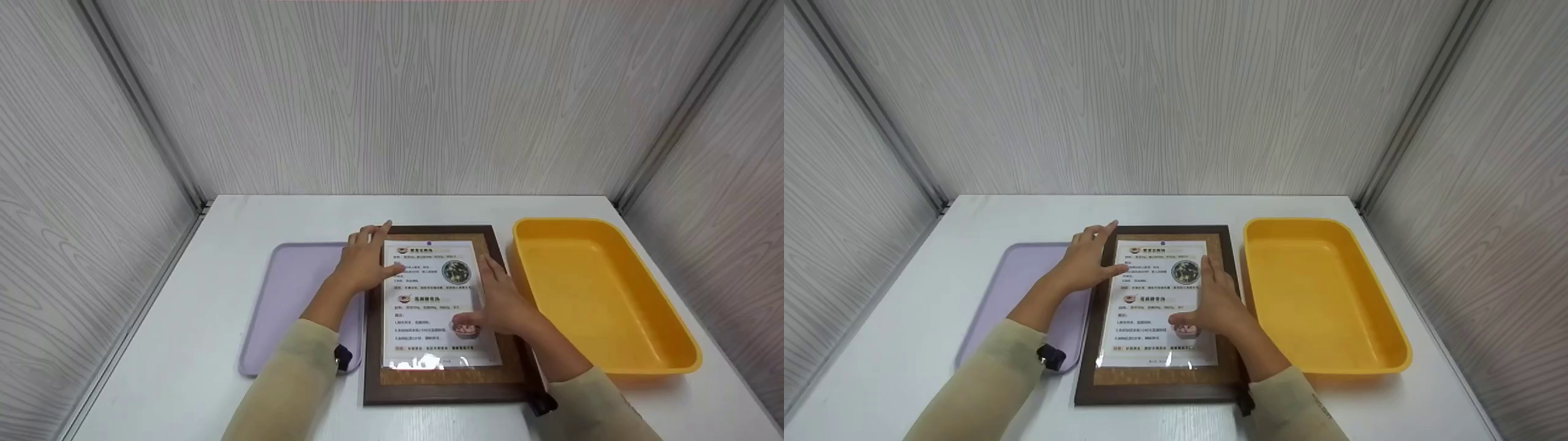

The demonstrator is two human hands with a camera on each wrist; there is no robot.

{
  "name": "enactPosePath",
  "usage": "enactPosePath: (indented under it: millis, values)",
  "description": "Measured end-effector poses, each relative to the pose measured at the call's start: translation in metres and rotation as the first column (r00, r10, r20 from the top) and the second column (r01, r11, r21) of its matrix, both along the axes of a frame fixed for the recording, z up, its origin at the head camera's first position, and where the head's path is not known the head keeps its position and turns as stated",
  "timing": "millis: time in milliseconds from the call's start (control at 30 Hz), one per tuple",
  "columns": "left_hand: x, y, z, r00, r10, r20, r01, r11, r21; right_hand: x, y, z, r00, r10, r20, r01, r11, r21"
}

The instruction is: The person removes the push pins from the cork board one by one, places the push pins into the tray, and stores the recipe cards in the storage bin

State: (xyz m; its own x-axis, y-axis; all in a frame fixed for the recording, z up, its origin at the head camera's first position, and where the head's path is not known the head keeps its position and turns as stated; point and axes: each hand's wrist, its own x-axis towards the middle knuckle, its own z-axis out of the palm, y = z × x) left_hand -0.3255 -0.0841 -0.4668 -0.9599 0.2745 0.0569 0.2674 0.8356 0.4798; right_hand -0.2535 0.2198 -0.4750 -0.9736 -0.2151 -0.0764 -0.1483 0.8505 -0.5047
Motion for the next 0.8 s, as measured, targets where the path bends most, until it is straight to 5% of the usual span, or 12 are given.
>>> enactPosePath:
  millis: [267,533,800]
  values:
    - [-0.01,0.009,-0.002,0.984,-0.091,0.156,0.065,0.984,0.164,0.016,0.004,0.001,0.997,0.039,0.063,-0.036,0.998,-0.058]
    - [-0.025,0.018,-0.012,0.966,-0.173,0.193,0.128,0.966,0.225,0.03,0.003,-0.004,0.99,0.023,0.136,-0.005,0.991,-0.136]
    - [-0.034,0.032,-0.02,0.954,-0.202,0.22,0.148,0.96,0.238,0.042,0.003,-0.013,0.994,-0.001,0.111,0.005,0.999,-0.038]
